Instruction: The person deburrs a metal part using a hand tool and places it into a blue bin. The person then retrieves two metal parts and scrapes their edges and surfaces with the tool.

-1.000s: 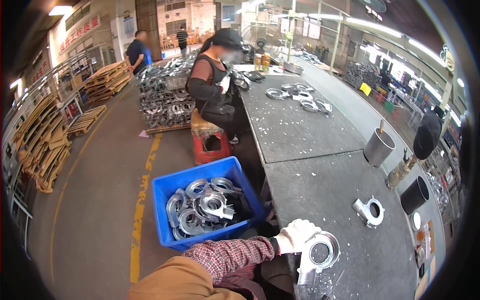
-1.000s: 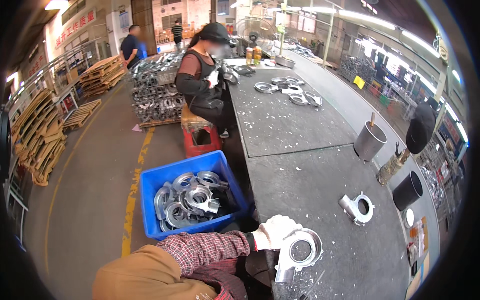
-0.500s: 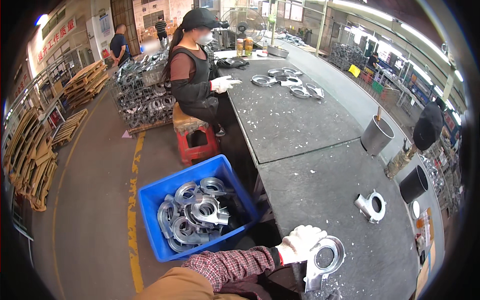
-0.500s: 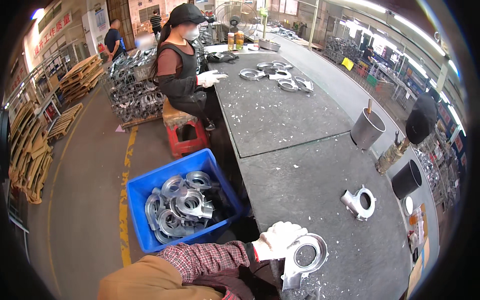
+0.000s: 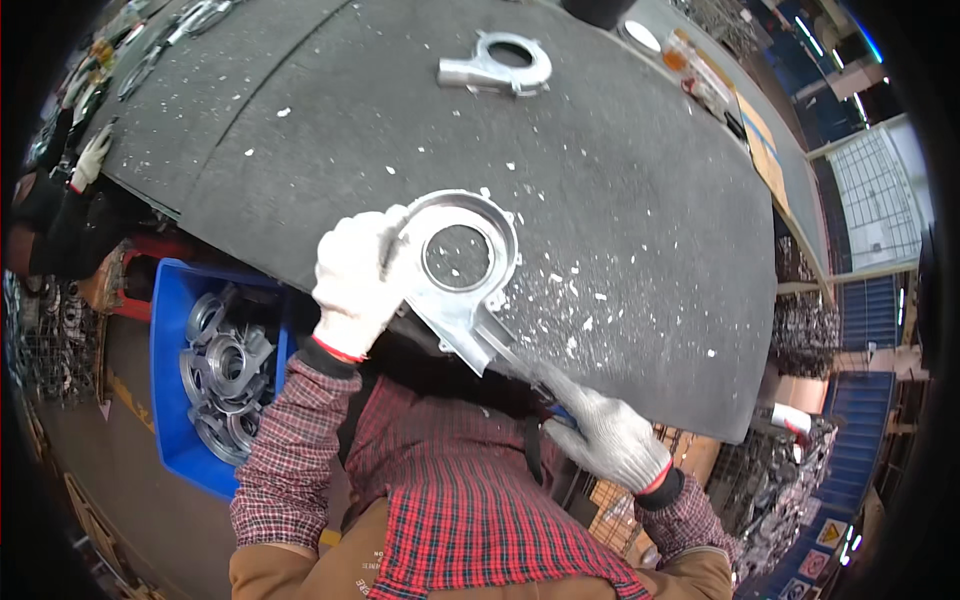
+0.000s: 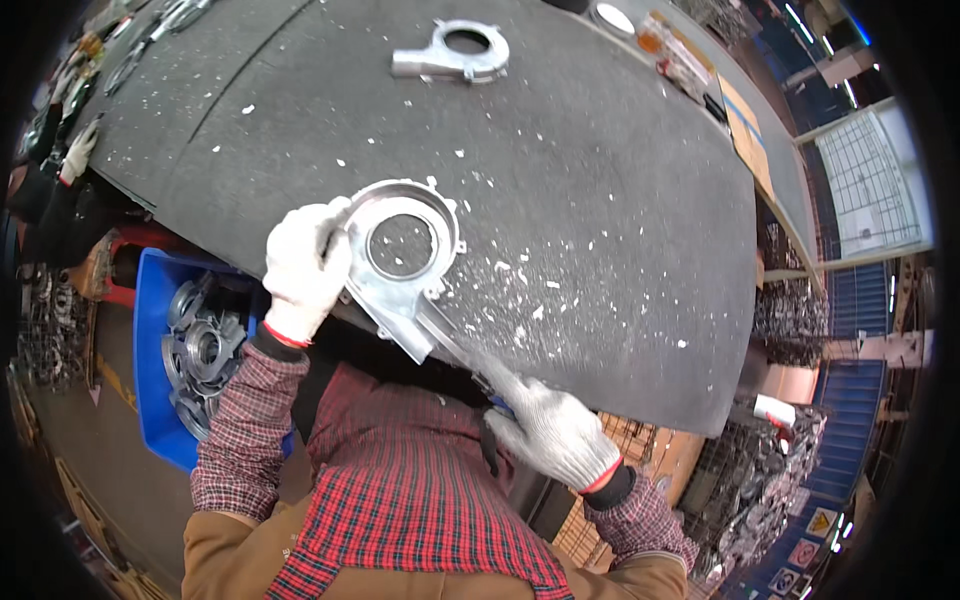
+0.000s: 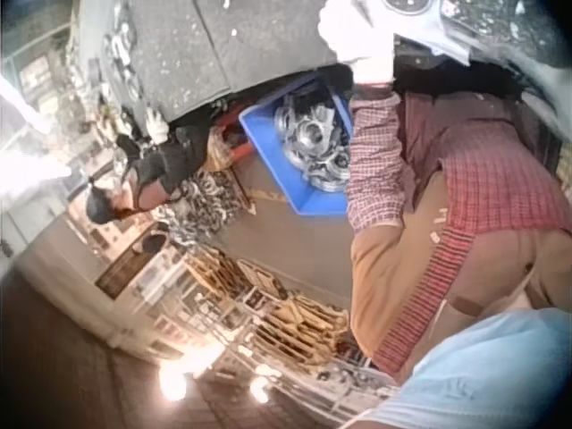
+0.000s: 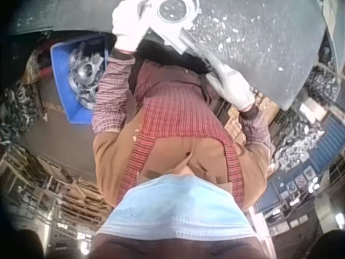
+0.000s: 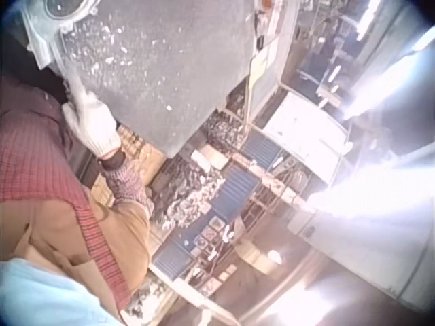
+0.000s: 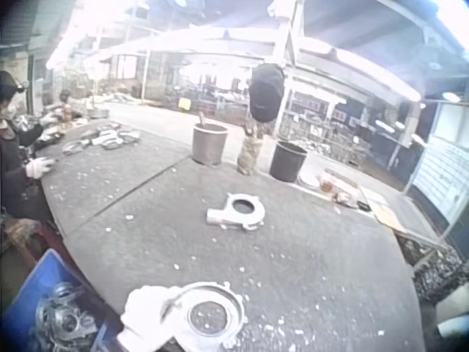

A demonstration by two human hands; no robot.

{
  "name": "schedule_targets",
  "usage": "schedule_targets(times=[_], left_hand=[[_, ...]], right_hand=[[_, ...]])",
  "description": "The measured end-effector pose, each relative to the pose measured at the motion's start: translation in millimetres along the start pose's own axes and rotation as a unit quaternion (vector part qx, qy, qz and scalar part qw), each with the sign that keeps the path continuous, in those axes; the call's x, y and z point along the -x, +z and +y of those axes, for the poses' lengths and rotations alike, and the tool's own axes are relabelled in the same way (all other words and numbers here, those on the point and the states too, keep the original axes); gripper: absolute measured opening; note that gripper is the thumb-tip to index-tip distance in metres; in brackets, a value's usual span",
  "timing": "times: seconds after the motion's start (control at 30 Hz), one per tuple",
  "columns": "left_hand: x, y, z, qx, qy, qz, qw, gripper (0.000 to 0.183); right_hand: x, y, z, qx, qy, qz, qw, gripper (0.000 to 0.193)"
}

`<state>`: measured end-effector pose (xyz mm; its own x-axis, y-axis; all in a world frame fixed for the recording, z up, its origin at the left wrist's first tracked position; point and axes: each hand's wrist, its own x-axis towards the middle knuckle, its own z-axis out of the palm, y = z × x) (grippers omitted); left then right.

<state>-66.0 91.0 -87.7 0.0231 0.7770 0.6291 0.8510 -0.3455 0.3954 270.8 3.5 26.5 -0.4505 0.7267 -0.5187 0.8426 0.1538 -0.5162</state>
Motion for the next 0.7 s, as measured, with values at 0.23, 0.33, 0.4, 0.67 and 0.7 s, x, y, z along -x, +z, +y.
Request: schedule_targets(times=[0.23, 0.33, 0.4, 0.67, 0.7], left_hand=[[4.1, 10.9, 10.6, 0.045, 0.0, -0.021, 0.999, 0.037], [13.3, 13.4, 6.7, 0.033, 0.017, -0.006, 0.999, 0.042], [14.0, 13.7, 9.7, 0.029, 0.015, 0.008, 0.999, 0.044], [12.6, 8.2, 18.8, -0.001, -0.036, -0.019, 0.999, 0.046], [13.2, 10.0, 17.7, -0.017, -0.034, -0.02, 0.999, 0.047]], right_hand=[[5.0, 19.4, 3.9, -0.069, 0.019, 0.049, 0.996, 0.079], [4.9, 18.6, -4.8, -0.128, 0.046, -0.004, 0.991, 0.08], [5.9, 20.8, -6.1, -0.122, 0.059, 0.003, 0.991, 0.08], [5.4, 25.1, -12.0, -0.15, 0.098, 0.003, 0.984, 0.083], [4.5, 25.7, -12.9, -0.153, 0.091, 0.014, 0.984, 0.083]])
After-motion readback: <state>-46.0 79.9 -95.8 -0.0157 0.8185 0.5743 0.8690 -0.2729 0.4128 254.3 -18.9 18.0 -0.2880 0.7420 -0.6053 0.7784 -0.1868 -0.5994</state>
